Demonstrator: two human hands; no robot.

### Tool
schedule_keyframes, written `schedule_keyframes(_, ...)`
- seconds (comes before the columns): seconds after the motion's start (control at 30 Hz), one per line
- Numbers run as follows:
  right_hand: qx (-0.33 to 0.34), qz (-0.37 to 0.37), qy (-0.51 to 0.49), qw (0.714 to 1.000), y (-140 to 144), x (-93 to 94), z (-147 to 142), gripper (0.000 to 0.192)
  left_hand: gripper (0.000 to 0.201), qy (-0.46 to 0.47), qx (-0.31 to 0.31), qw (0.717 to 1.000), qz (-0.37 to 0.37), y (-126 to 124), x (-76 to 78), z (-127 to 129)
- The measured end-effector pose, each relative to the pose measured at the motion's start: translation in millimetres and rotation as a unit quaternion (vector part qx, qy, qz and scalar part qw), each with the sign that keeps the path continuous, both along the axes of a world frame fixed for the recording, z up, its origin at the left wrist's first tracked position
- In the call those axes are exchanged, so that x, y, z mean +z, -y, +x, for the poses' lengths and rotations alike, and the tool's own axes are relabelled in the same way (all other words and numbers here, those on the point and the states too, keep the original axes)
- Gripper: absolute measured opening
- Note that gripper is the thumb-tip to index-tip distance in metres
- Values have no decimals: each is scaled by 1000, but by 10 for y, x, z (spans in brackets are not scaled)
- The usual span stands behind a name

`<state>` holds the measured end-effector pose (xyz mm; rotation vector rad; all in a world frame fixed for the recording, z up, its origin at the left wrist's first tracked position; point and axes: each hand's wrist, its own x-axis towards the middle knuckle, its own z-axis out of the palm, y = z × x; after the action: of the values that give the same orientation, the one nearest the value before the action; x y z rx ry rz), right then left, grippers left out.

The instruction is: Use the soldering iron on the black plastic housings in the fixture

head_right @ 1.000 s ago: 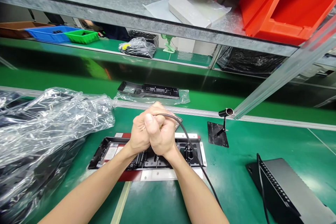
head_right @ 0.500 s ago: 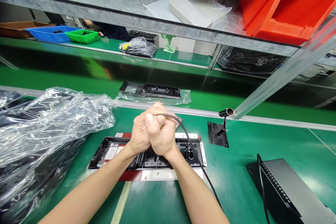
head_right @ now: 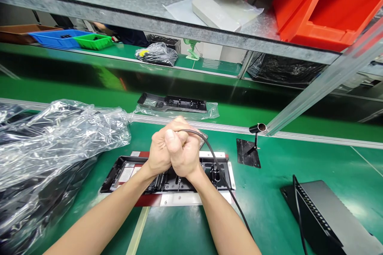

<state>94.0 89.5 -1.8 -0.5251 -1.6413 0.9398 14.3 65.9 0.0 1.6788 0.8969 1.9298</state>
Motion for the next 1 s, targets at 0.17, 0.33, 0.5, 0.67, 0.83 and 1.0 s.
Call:
schedule_keyframes(0.17,-6,6,-1,1000,6,-1,-1,47,20,4,-8,1000,2,7,-10,-10)
schedule_keyframes(0.33,-4,8,-7,1000,6,-2,-7,46,21,2,-12,1000,-14,10,-19,-14)
schedule_keyframes(0.5,-12,4,3,1000,1,-19,-7,45,20,7,-14,1000,-6,1,-22,-7)
schedule_keyframes(0.67,-16,-2,9,1000,4,-26,-8,44,19,7,-18,1000,-8,0,-26,-13)
schedule_keyframes(0.83,-11,2,7,1000,9,-14,-6,44,19,7,-13,1000,-1,-10,-39,-8)
schedule_keyframes(1.0,-15,0,10,1000,9,-11,-5,46,19,7,-13,1000,-1,-5,-34,-4)
